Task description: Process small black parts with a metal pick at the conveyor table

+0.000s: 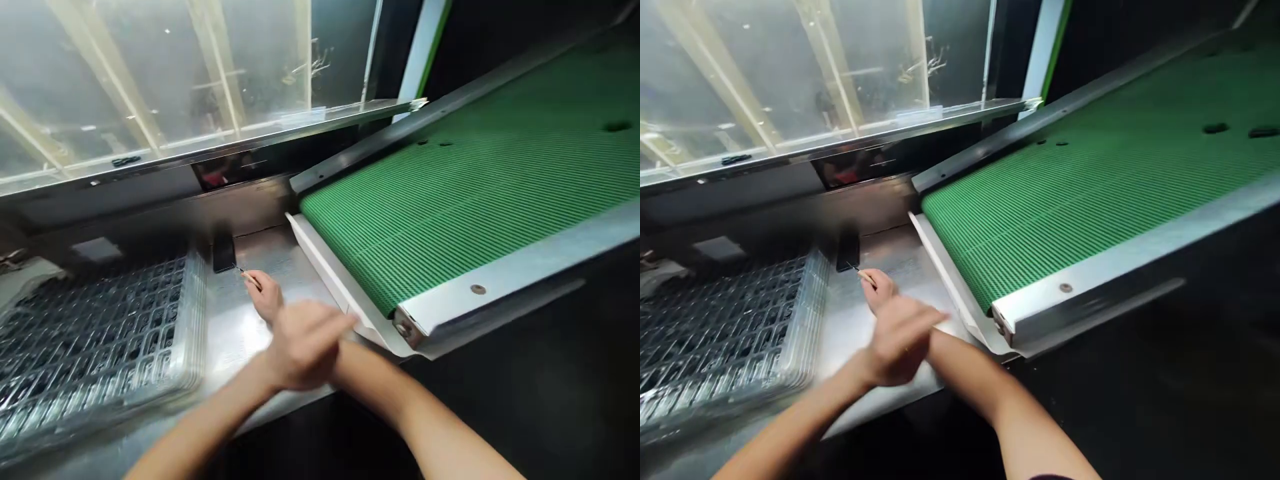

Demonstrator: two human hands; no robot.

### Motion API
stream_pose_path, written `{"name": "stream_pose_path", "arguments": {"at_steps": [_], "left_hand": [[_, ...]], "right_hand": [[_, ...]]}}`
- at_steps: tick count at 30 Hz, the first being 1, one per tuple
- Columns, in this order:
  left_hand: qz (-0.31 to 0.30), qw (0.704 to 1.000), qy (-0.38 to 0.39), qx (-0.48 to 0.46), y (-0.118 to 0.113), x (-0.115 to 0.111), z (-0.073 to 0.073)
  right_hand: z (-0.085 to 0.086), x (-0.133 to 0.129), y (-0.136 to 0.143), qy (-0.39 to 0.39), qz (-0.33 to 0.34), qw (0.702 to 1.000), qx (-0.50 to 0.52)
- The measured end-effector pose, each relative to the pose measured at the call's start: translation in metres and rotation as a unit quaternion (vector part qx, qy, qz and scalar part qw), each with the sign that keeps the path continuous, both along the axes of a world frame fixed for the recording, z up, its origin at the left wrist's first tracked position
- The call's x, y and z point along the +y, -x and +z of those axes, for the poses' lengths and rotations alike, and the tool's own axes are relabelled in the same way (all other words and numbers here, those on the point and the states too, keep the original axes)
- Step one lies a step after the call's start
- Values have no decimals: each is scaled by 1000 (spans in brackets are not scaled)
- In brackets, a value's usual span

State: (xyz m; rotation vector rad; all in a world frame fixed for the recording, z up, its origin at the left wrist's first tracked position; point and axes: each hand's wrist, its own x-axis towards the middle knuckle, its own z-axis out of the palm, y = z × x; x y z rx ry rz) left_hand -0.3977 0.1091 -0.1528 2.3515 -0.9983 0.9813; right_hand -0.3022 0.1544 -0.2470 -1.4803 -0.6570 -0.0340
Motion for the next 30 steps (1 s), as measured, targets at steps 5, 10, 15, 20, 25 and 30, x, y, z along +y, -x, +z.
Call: {"name": "stream_pose_path", "arguments": {"at_steps": [5, 10, 15, 20, 25, 30], "left_hand": [[-163, 983, -85, 5, -8, -52, -113], [-117, 990, -54, 56, -15, -49, -152], [-134, 985, -56, 94, -16, -48, -147], [-149, 978, -44, 138, -18, -52, -141], [-182, 956, -89, 211, -21, -52, -130], [-88, 959, -180, 200, -7, -56, -111]], "right_hand": [[-15, -5, -10, -42, 31, 999, 5], [-17, -1, -17, -51, 30, 998, 29], [-18, -2, -17, -26, 44, 997, 52], [-16, -5, -13, 5, 59, 997, 47], [-15, -8, -8, 42, 93, 994, 32], [-17, -12, -7, 67, 107, 991, 46]]}}
